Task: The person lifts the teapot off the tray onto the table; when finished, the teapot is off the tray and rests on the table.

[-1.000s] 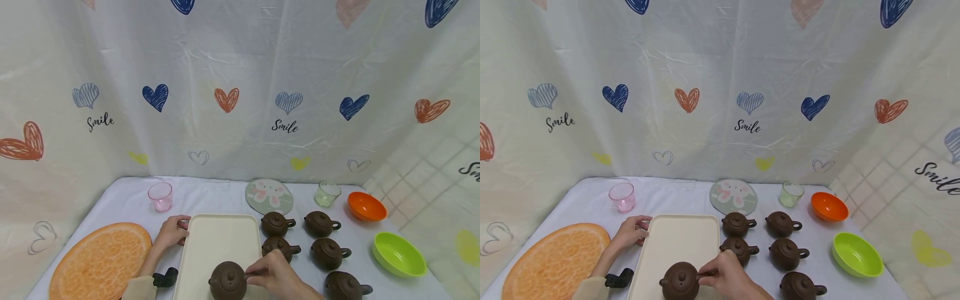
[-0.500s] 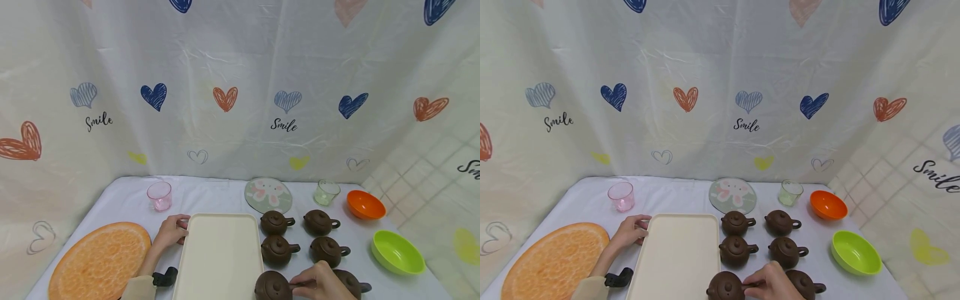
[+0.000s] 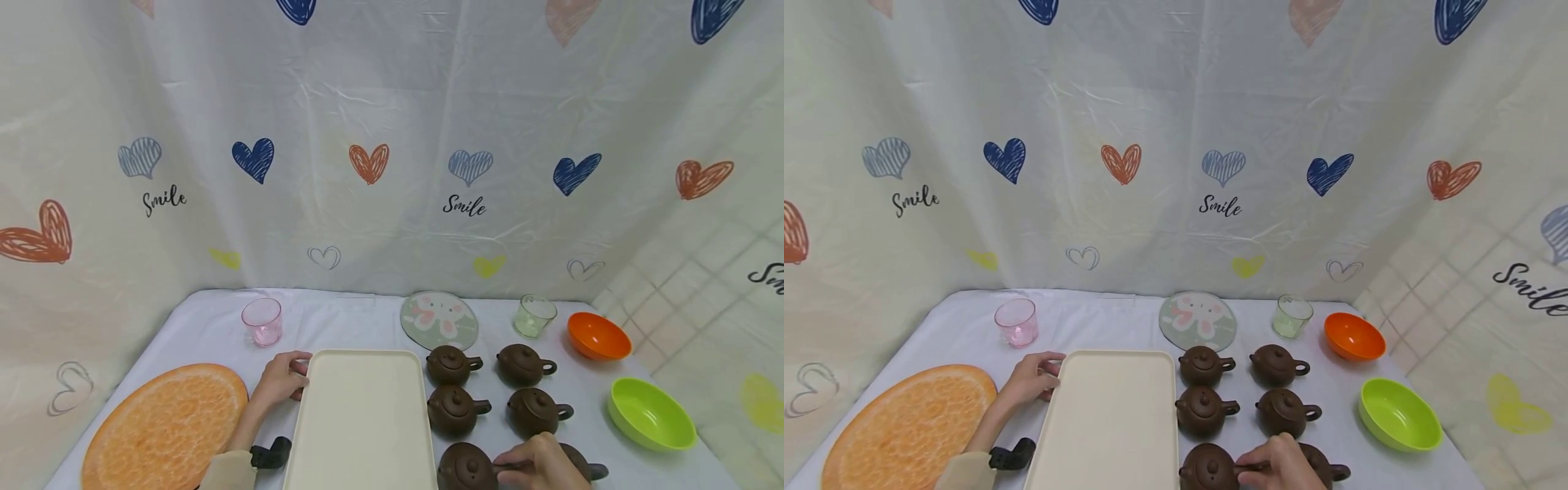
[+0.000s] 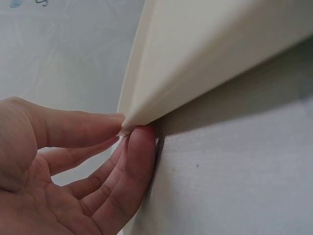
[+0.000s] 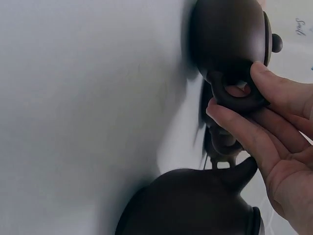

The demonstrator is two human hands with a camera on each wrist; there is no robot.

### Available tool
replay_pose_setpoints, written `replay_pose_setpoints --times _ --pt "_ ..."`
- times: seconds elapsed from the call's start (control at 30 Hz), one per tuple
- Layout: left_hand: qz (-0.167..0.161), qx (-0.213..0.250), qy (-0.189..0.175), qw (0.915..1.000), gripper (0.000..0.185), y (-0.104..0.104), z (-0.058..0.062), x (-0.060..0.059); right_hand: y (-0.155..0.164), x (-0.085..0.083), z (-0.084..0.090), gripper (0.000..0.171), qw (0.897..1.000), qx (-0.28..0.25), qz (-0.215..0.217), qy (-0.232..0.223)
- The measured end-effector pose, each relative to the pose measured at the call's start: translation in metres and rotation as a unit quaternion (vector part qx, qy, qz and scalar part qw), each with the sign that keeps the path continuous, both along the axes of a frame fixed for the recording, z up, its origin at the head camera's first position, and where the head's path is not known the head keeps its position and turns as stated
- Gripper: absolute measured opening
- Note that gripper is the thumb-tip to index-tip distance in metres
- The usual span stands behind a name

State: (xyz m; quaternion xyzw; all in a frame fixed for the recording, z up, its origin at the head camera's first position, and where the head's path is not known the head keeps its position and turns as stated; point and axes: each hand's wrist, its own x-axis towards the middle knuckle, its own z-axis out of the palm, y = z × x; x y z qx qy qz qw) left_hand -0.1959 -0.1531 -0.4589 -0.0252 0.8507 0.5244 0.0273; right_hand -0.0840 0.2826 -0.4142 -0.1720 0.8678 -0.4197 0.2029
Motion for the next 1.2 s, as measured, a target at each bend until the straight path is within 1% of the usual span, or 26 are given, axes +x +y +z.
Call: replay_pose_setpoints --times 0.17,0.33,0.53,0.67,0.77,0.83,0.9,0.93,1.0,1.03,1.1,1.13,1.2 --pt "0.0 0.001 -0.003 1.0 0.046 -0.001 0.0 -0.001 -0.002 -0.003 -0.002 0.021 1.0 0.011 0.012 0.008" --pt "0.0 0.001 -0.003 1.0 0.047 -0.001 -0.001 -0.001 -0.003 -0.005 -0.001 0.022 0.999 0.028 0.02 0.003" --pt "0.001 0.005 -0.002 1.0 0.047 -0.001 -0.002 -0.001 -0.004 -0.006 0.001 0.021 0.999 0.035 0.027 0.012" --pt "-0.001 0.006 -0.004 1.0 0.047 -0.002 -0.003 0.0 -0.006 -0.005 0.003 0.02 0.999 0.042 0.015 -0.001" --pt "-0.003 0.002 -0.002 1.0 0.047 -0.003 -0.003 0.0 -0.011 -0.006 0.007 0.019 0.998 0.052 -0.009 -0.013" --pt "-0.004 -0.003 -0.001 1.0 0.045 -0.003 -0.001 -0.001 -0.015 -0.009 0.011 0.021 0.998 0.057 -0.021 -0.005" --pt "-0.01 -0.012 0.001 0.9999 0.043 -0.003 0.002 -0.001 -0.019 -0.011 0.016 0.023 0.998 0.054 -0.034 0.012" --pt "-0.016 -0.022 0.003 0.9996 0.041 -0.003 0.004 0.0 -0.022 -0.013 0.019 0.023 0.998 0.05 -0.037 0.031" --pt "-0.028 -0.054 0.012 0.9981 0.039 -0.001 0.011 0.001 -0.027 -0.016 0.023 0.024 0.995 0.033 -0.04 0.082" --pt "-0.036 -0.082 0.026 0.9957 0.038 0.0 0.014 0.002 -0.03 -0.017 0.025 0.025 0.992 0.023 -0.043 0.114" --pt "-0.039 -0.141 0.06 0.9874 0.037 0.004 0.021 0.003 -0.038 -0.021 0.029 0.024 0.982 0.011 -0.053 0.182" --pt "-0.035 -0.169 0.079 0.9819 0.036 0.006 0.024 0.003 -0.042 -0.023 0.031 0.023 0.975 0.01 -0.055 0.217" --pt "-0.02 -0.21 0.114 0.9707 0.036 0.012 0.03 0.004 -0.05 -0.028 0.036 0.023 0.961 0.013 -0.055 0.269"
